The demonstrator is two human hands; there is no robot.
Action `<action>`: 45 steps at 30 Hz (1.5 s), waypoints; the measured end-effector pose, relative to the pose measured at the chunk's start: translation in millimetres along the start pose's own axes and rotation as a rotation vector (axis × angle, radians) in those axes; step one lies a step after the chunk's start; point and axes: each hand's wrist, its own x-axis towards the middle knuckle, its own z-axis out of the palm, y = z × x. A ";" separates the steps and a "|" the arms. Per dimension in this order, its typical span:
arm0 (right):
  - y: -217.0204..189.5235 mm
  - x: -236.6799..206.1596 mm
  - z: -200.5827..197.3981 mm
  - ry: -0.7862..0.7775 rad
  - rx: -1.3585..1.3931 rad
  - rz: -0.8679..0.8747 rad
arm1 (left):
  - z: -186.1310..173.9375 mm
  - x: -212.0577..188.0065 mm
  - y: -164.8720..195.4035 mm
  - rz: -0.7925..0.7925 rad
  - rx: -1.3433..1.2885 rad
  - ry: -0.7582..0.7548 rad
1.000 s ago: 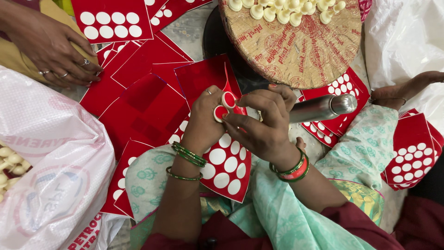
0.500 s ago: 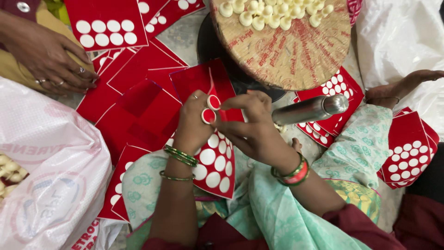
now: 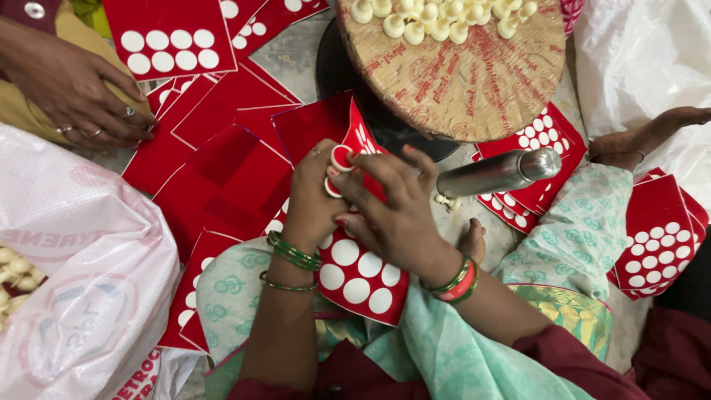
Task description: The person sits on the floor and assembles small white cup-shaped items, pressing red circular stickers onto their tops one at a time. Finished items are placed into a plastic sack beside them, and additional items are taken from a woven tray.
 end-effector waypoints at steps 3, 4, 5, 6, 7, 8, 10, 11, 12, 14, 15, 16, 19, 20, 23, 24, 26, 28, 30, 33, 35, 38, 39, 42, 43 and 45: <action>-2.0 -4.5 5.3 0.029 -0.014 0.028 | 2.6 -0.3 -6.4 0.019 0.019 0.005; -3.1 -7.3 6.5 0.041 -0.019 0.040 | 3.8 1.4 -7.5 0.038 0.018 0.030; -3.5 -11.2 6.8 0.064 0.007 0.046 | 3.1 3.4 -8.4 0.058 0.018 0.054; -2.7 -16.9 5.1 0.085 0.033 0.052 | 1.2 4.4 -8.7 0.079 0.016 0.077; -1.8 -24.1 3.4 0.109 0.057 0.061 | -3.1 4.9 -9.4 0.007 -0.046 0.094; -2.6 -34.0 0.9 0.097 0.127 0.135 | -12.7 4.8 -10.3 -0.065 -0.106 0.107; 0.2 -55.6 -3.4 0.073 0.273 0.274 | -21.7 4.9 -13.9 -0.115 -0.214 0.086; 7.7 -64.4 -3.9 0.109 0.350 0.367 | -22.4 5.2 -16.8 -0.095 -0.264 0.055; 14.8 -74.2 -5.1 0.141 0.429 0.464 | -20.8 3.2 -19.3 -0.082 -0.315 0.024; 26.2 -91.8 -3.2 0.132 0.634 0.719 | -10.1 -1.8 -23.0 -0.107 -0.296 0.013; 34.8 -96.1 -0.7 0.097 0.761 0.864 | -3.7 -1.7 -23.9 -0.109 -0.288 0.003; 41.4 -99.8 1.4 0.061 0.890 1.005 | 0.9 -3.1 -22.6 -0.123 -0.282 -0.040; 45.5 -103.2 13.7 0.150 1.497 1.155 | 3.9 -5.0 -8.7 -0.137 -0.288 -0.106; 47.1 -102.6 15.9 0.171 1.478 1.164 | 2.4 -5.9 -1.3 -0.125 -0.314 -0.092; 50.1 -101.4 20.4 0.225 1.526 1.178 | -8.1 -8.7 20.1 -0.019 -0.134 -0.049; 52.2 -102.0 20.9 0.245 1.603 1.167 | -11.6 -10.6 24.9 0.028 -0.033 -0.034; 56.2 -103.3 24.3 0.286 1.715 1.090 | -20.0 -14.8 29.0 0.069 0.040 0.034; 59.0 -103.9 31.5 0.321 1.784 0.959 | -32.7 -18.6 27.0 0.066 0.004 0.137; 66.6 -107.2 32.4 0.392 1.686 0.852 | -60.7 -18.5 25.1 0.020 -0.132 0.275; 74.4 -112.9 28.8 0.466 1.699 0.836 | -125.4 -18.2 32.9 -0.056 -0.226 0.721; 77.1 -119.3 21.0 0.495 1.731 0.883 | -182.1 -24.9 51.1 0.082 -0.530 0.861; 76.8 -121.2 14.4 0.517 1.752 0.934 | -236.4 -46.4 79.1 0.252 -0.682 1.006; 74.7 -120.2 14.6 0.522 1.755 0.933 | -242.5 -55.0 81.1 0.222 -0.207 1.136; 71.3 -113.5 16.6 0.535 1.776 0.914 | -249.3 -55.8 85.5 0.274 -1.317 1.038; 69.4 -112.0 17.1 0.537 1.782 0.911 | -234.6 -48.5 76.5 0.270 -1.056 0.870; 67.3 -108.1 16.8 0.522 1.781 0.865 | -198.6 -27.5 58.9 0.216 -0.793 0.570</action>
